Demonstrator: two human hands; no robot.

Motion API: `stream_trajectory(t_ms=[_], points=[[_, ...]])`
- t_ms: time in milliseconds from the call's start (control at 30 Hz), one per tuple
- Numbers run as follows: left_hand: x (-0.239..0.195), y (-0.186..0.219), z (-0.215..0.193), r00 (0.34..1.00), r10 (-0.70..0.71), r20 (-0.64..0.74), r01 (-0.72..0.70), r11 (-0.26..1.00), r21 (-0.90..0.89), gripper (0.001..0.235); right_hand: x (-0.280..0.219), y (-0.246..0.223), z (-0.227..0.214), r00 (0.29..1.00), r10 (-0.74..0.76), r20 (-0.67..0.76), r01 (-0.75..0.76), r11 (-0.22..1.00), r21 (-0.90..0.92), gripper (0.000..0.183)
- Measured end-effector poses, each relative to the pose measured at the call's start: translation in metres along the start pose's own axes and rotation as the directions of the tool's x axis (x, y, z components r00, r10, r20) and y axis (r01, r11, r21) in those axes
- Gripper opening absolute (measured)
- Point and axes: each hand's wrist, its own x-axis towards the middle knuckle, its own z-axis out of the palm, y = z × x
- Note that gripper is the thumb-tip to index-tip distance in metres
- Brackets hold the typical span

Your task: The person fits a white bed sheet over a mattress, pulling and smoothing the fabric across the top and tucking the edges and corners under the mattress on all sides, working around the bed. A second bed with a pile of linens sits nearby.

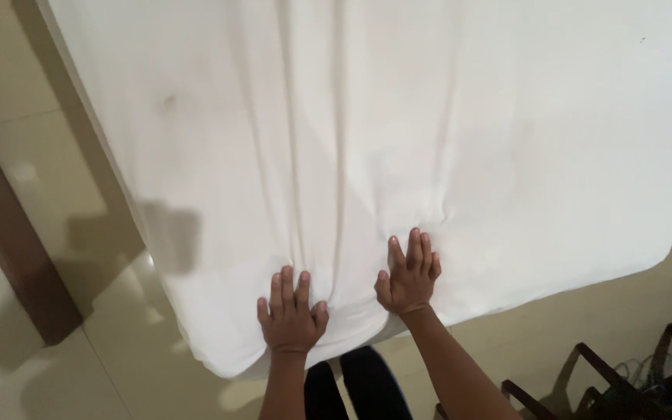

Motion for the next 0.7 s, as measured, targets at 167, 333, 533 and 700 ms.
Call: stream_trajectory(t_ms=[167,333,533,700], points=[[-0.0009,-0.0012,0.0004,1.000,0.000,-0.002,0.000,1.000,-0.003,0.061,-0.0015,0.0008,0.0000,1.000,-0.007,-0.002,0.006,1.000,-0.012,0.063],[-0.0022,-0.0002,0.0006,1.000,-0.016,0.012,0.016,1.000,-0.003,0.062,0.0008,-0.0009,-0.0052,1.000,-0.016,0.016,0.017,1.000,-0.015,0.063],[0.0043,0.0012,-0.0007,0.998,-0.053,-0.026,0.052,0.998,-0.041,0.060,0.0022,-0.0002,-0.0055,1.000,-0.026,0.007,0.026,1.000,0.011,0.063],[0.0066,0.0021,-0.0073,0.999,-0.029,-0.014,0.029,1.000,-0.009,0.061,-0.0025,0.0026,-0.0070,0.996,0.021,0.081,-0.025,0.998,0.052,0.063]])
